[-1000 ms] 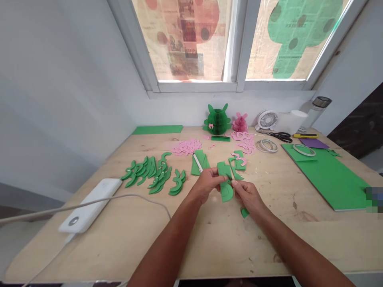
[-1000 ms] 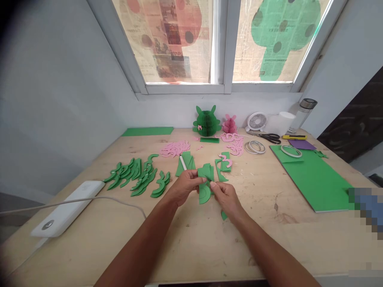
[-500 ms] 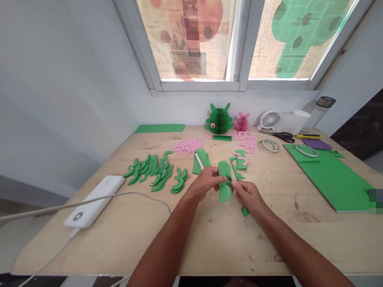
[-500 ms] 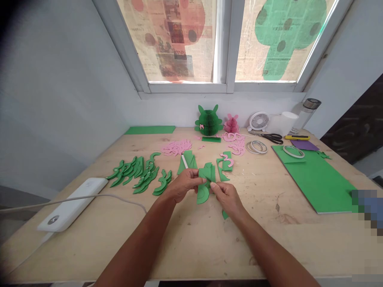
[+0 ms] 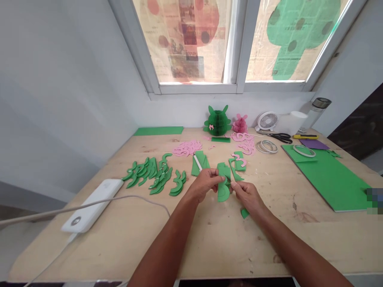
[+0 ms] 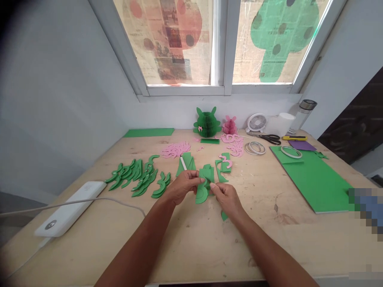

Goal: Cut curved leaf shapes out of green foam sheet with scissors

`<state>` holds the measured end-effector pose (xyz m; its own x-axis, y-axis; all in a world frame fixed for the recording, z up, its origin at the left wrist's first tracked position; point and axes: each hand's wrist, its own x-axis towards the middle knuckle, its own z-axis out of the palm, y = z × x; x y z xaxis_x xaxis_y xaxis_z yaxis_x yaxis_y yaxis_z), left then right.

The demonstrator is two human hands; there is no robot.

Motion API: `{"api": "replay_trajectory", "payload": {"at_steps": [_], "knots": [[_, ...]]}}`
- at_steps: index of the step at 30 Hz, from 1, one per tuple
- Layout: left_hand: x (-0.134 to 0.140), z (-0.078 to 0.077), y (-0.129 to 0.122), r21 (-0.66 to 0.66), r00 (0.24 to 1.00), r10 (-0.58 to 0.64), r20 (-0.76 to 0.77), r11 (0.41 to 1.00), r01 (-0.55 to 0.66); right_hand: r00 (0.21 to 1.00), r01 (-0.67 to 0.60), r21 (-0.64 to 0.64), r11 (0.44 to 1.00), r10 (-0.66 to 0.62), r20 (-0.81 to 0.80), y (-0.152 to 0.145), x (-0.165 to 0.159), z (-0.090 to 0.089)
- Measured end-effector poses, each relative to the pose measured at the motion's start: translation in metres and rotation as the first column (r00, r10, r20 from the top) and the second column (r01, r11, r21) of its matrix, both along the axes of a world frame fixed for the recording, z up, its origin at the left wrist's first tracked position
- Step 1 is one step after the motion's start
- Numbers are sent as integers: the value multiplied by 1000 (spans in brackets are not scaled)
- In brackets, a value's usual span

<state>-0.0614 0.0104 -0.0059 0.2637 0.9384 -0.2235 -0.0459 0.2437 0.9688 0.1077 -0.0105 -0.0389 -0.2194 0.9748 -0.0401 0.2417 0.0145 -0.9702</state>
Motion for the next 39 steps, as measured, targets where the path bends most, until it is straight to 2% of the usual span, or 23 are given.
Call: {"api": "replay_trajectory", "payload": {"at_steps": [7,25,39], "knots": [[2,-1,1,-27,999,49,20,998,-49,999,-11,-20,1000,11,-32,1,0,-1],[1,2,-2,11,1000,11,20,1000,-11,997,-26,-32,999,24,-78,-2,-2,1],[2,3,-1,-7,1000,-5,16,1000,5,997,-11,-52,999,7,-72,-2,-3,1]]}}
